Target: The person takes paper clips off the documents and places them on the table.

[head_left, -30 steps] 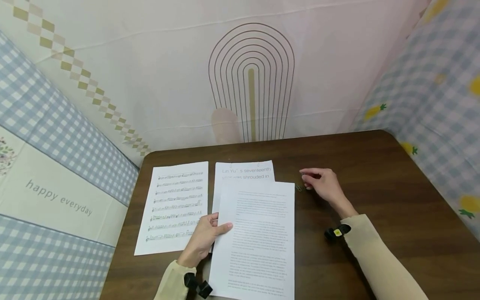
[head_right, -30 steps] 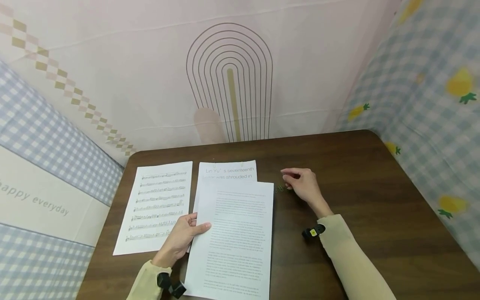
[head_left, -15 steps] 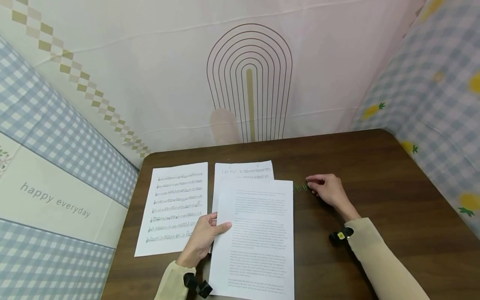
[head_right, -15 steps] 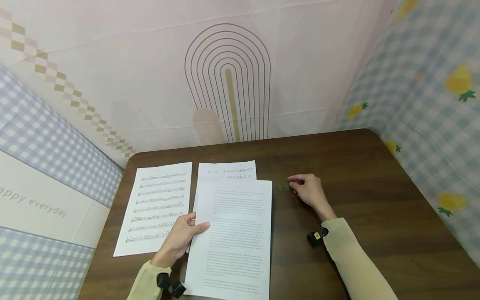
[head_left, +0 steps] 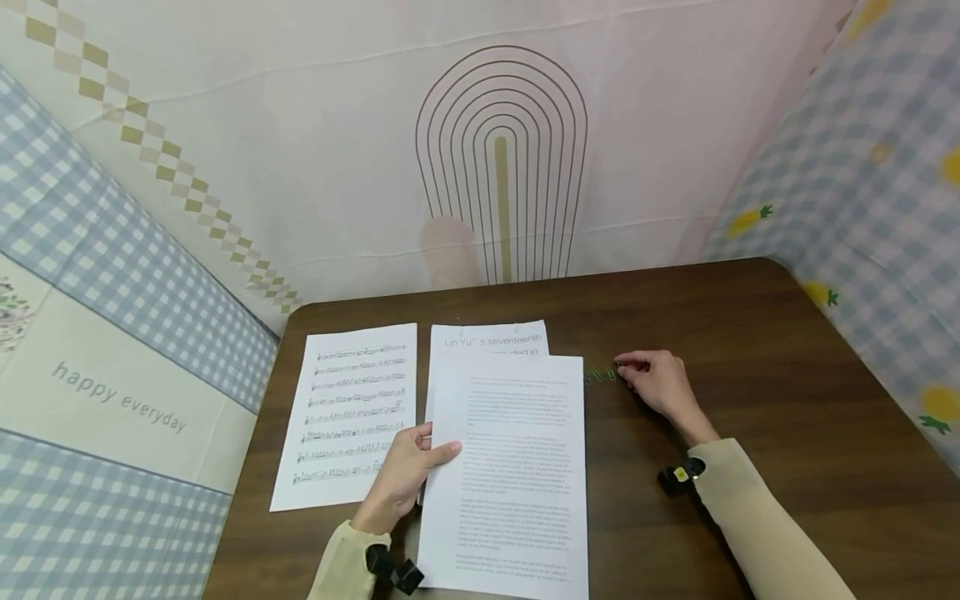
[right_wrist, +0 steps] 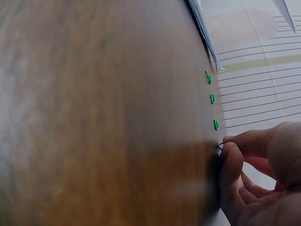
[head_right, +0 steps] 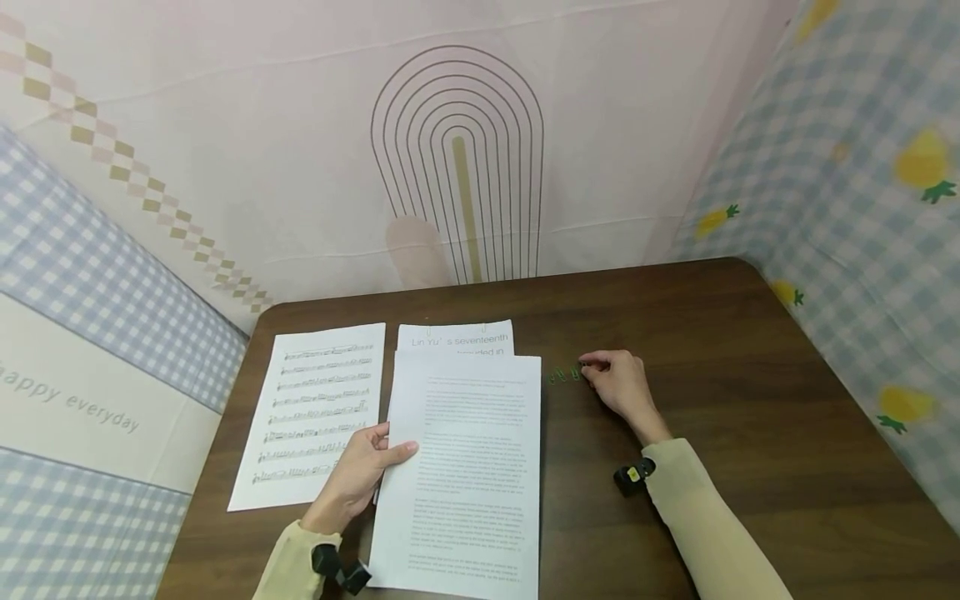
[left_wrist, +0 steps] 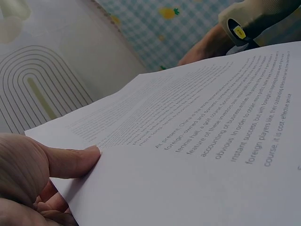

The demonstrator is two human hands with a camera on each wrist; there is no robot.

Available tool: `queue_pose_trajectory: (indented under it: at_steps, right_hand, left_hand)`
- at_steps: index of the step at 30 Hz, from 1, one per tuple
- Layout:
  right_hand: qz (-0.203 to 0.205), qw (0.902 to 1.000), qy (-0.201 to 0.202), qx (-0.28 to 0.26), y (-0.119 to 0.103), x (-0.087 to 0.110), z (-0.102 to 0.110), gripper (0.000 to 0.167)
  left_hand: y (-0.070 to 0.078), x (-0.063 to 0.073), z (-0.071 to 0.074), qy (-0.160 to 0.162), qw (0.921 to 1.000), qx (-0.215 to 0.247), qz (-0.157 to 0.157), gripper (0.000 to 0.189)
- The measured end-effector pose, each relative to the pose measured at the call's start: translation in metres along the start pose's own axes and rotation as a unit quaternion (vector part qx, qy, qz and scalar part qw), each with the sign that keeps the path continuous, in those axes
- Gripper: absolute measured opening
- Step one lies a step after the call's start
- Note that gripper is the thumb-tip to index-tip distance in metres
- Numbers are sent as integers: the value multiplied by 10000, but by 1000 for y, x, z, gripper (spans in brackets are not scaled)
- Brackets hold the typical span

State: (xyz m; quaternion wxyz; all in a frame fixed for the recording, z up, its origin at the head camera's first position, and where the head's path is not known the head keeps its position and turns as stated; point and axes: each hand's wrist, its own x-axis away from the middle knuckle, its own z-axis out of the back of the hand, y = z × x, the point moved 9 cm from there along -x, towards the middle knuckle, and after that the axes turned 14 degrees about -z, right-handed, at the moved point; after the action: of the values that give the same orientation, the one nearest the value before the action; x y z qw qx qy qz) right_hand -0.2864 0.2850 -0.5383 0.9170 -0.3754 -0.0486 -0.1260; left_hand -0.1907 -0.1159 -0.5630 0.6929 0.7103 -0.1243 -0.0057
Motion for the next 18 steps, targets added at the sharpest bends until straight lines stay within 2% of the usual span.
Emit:
queue_pose_trajectory:
  at_steps: [18]
  right_hand:
    - [-99, 9995, 199, -237, 2, -1, 0, 16]
  left_hand:
    - [0, 0, 3, 61, 10000, 21, 43, 39]
